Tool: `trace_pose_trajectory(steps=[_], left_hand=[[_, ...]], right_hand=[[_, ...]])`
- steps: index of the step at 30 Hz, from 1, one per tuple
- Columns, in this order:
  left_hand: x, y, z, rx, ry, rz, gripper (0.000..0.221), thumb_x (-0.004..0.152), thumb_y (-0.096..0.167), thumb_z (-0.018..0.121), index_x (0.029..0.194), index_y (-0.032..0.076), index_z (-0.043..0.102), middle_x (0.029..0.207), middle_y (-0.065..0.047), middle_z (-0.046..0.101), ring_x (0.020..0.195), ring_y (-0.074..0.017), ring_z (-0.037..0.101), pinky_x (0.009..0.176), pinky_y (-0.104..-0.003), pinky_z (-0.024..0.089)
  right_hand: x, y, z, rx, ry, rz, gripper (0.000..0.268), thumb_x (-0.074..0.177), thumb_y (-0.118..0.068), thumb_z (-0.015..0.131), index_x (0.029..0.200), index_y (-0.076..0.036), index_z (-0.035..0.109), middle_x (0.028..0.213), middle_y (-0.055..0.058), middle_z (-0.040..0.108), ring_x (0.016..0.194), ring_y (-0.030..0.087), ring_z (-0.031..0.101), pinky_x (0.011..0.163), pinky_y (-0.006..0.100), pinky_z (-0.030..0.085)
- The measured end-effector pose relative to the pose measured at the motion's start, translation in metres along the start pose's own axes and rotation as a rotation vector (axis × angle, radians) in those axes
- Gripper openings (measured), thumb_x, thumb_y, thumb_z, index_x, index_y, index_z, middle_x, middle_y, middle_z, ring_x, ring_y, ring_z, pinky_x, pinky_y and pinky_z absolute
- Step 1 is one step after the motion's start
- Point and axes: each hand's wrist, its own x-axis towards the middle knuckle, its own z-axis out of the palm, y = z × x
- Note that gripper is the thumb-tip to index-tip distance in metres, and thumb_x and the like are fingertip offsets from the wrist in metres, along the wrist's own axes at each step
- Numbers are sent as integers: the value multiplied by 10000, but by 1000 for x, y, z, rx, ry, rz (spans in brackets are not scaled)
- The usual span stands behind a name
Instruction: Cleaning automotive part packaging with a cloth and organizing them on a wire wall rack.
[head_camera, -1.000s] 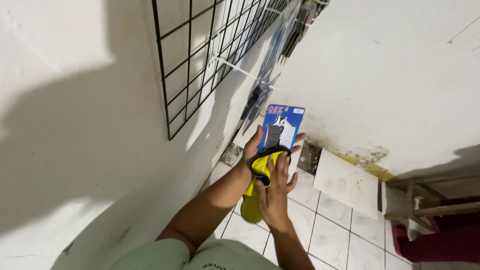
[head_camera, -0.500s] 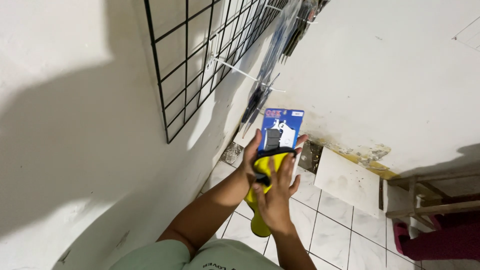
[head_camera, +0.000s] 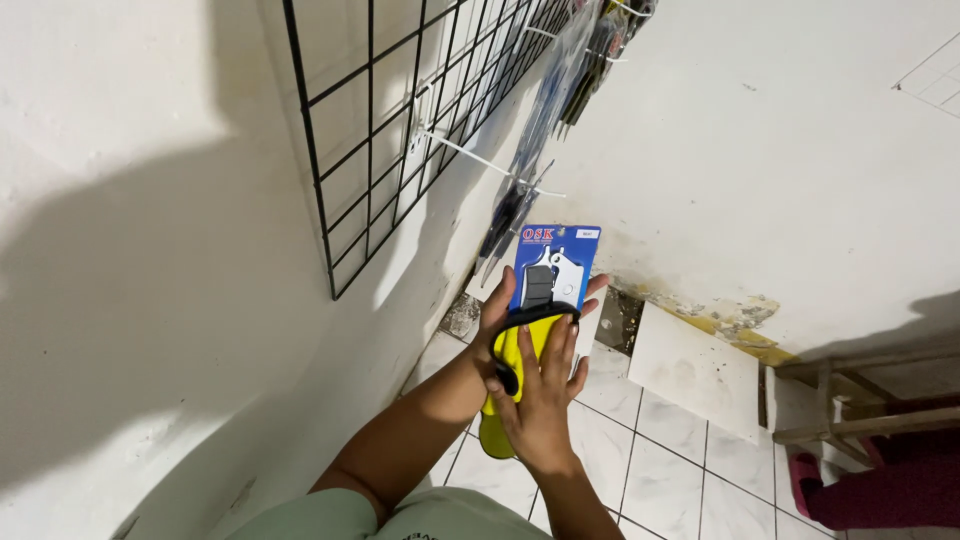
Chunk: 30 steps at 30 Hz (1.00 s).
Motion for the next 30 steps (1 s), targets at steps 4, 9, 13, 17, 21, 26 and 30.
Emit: trace_pose_trajectory(steps=[4,9,13,17,21,26,30], left_hand=[[2,1,3,-54,-5,-14,752,1059,510,389,1666,147,132,1651,-288,217,1412,-373,467,1149,-494,473],[-3,-5,11,50,34,-11,732,1037,559,389,1649,186,236,1670,-276,246,1488,-345,391,1136,-477,479],[-6,-5,14,-19,70,-97,818,999,633,409,1668,212,199,1670,-194,288,1308,-307,575,1127,-611,405],[-16,-9,-2,328,274,122,525,1075,461,488,1329,15,598,1188,-98,714,966,-147,698,884,-276,555],[-29,-26,-36,361,528,-1,699,989,604,488,1307,-3,626,1072,-194,751,597,-151,711,354,-90,368],[-17,-7,-37,347,481,-36,842,924,758,472,1313,28,627,1005,-222,745,456,-180,616,344,-205,475],[-27,-5,-18,309,296,150,551,1083,468,470,1362,4,571,1234,-99,698,1017,-152,694,913,-277,549]], right_hand=[[3,10,-2,-3,8,37,731,973,-501,518,1580,-143,323,1701,223,2,1571,419,-45,1123,732,-111],[4,8,-12,28,31,49,740,1001,-515,451,1594,-107,282,1700,235,-26,1566,443,-85,1138,682,-169],[6,11,-12,5,60,28,737,967,-492,548,1557,-84,378,1693,254,28,1564,465,-61,1140,688,-138],[14,11,-22,-60,136,13,761,966,-521,553,1575,-107,359,1702,231,24,1578,435,-37,1175,660,-140],[27,12,-44,-36,138,38,815,927,-580,572,1599,-197,317,1710,210,31,1563,442,-35,1108,724,-90],[19,1,-47,-54,122,18,796,961,-589,504,1614,-187,291,1713,195,67,1567,411,-3,1105,707,-116],[5,4,-37,-48,94,26,836,948,-595,522,1628,-195,248,1717,172,64,1571,378,6,1108,695,-120]])
